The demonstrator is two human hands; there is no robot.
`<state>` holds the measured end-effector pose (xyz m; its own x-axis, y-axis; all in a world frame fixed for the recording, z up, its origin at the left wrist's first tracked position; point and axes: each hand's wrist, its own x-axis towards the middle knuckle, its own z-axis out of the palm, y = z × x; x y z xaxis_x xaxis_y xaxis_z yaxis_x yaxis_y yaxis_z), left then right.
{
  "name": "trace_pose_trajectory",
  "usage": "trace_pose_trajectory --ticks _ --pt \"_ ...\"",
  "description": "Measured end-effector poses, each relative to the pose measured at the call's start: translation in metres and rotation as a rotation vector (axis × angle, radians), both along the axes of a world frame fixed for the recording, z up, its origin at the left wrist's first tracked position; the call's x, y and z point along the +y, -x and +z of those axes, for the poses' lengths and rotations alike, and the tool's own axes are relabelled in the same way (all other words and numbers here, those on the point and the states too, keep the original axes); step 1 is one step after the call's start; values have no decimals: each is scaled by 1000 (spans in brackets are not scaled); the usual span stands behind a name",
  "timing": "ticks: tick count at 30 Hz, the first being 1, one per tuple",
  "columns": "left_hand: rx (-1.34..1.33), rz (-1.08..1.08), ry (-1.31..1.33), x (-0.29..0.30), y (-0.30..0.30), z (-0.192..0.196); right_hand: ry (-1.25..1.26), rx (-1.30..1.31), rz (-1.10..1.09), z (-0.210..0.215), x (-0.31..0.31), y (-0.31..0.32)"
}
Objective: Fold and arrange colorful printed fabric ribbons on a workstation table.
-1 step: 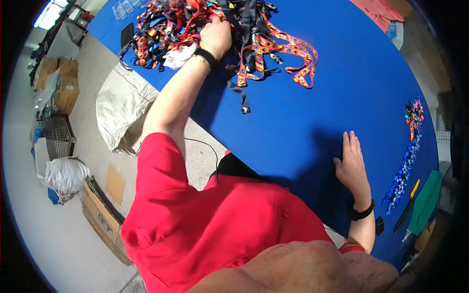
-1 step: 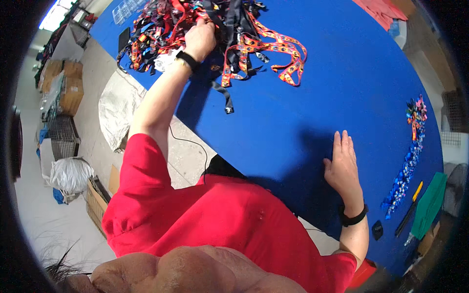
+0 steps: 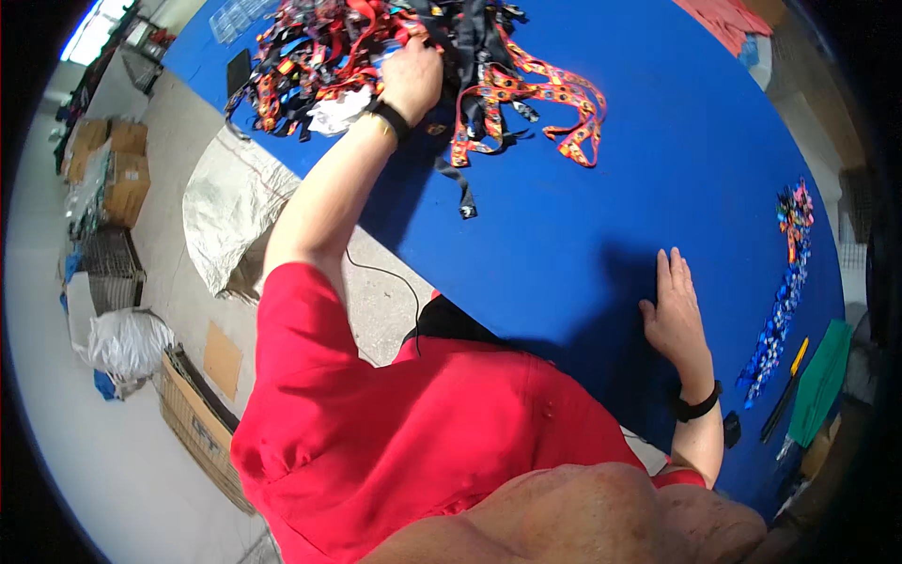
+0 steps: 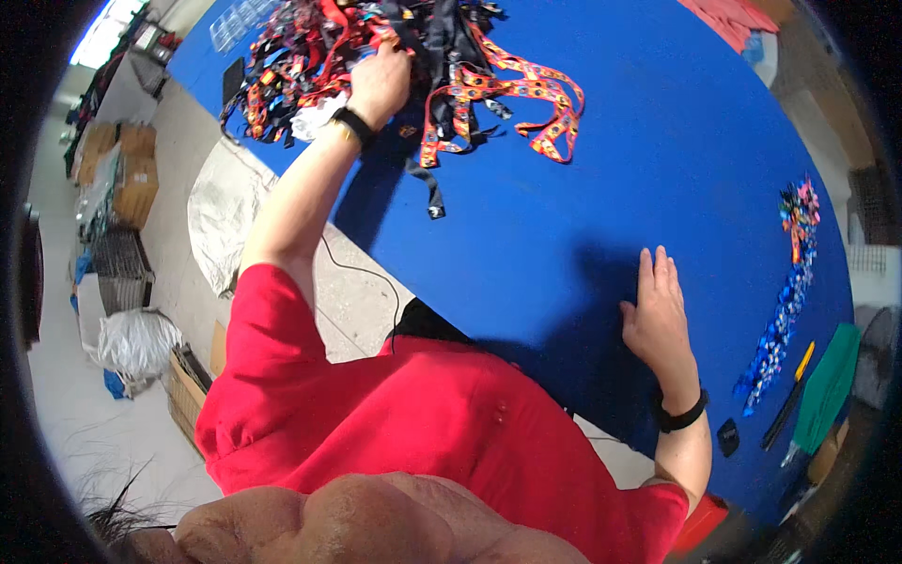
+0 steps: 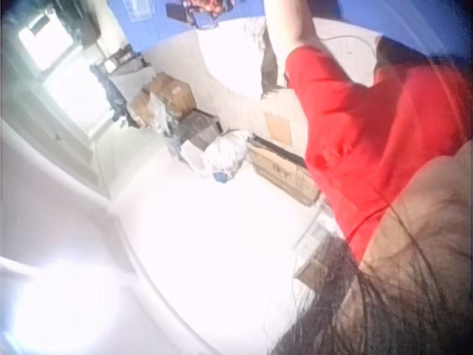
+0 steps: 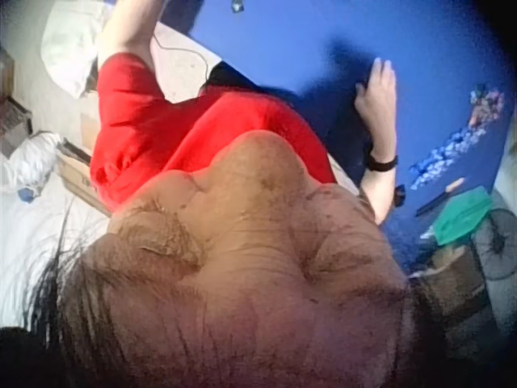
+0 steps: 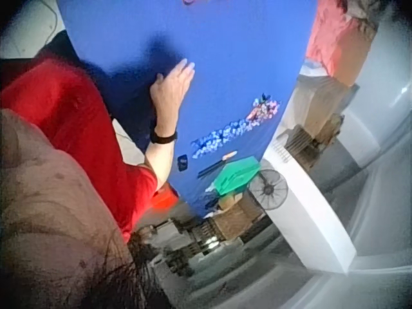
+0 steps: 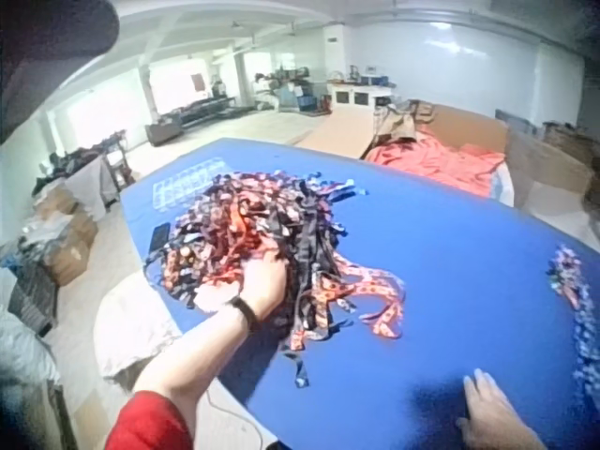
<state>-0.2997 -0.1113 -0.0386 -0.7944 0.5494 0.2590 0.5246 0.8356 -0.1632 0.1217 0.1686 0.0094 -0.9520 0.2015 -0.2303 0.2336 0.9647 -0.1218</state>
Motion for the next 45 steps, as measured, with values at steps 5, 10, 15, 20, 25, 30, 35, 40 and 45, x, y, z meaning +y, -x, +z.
trace_pose_trajectory --ticks 5,10,15,20,25,30,35,40,45 --pt "-46 -244 402 -3 -96 24 34 102 -16 -4 3 2" --pt "-208 -626 390 9 -230 36 112 252 208 3 -19 14" --pt "-766 -1124 -22 45 -293 32 626 148 292 22 -66 7" --pt "-1030 -887 -317 55 -301 31 794 36 -103 9 -69 -16" --pt "-1023 -738 -435 63 -302 14 1034 149 -166 -14 -66 -12" --pt "-1267 -431 -591 77 -277 12 1010 257 -324 -30 -43 -12" --pt "-1559 -79 -1099 55 -253 7 797 156 -317 -16 -36 -6" --pt "-1344 53 -1007 6 -230 8 654 197 -341 -14 -26 -20" --pt "-1134 89 -812 -21 -224 7 455 199 -359 -22 -15 -35"
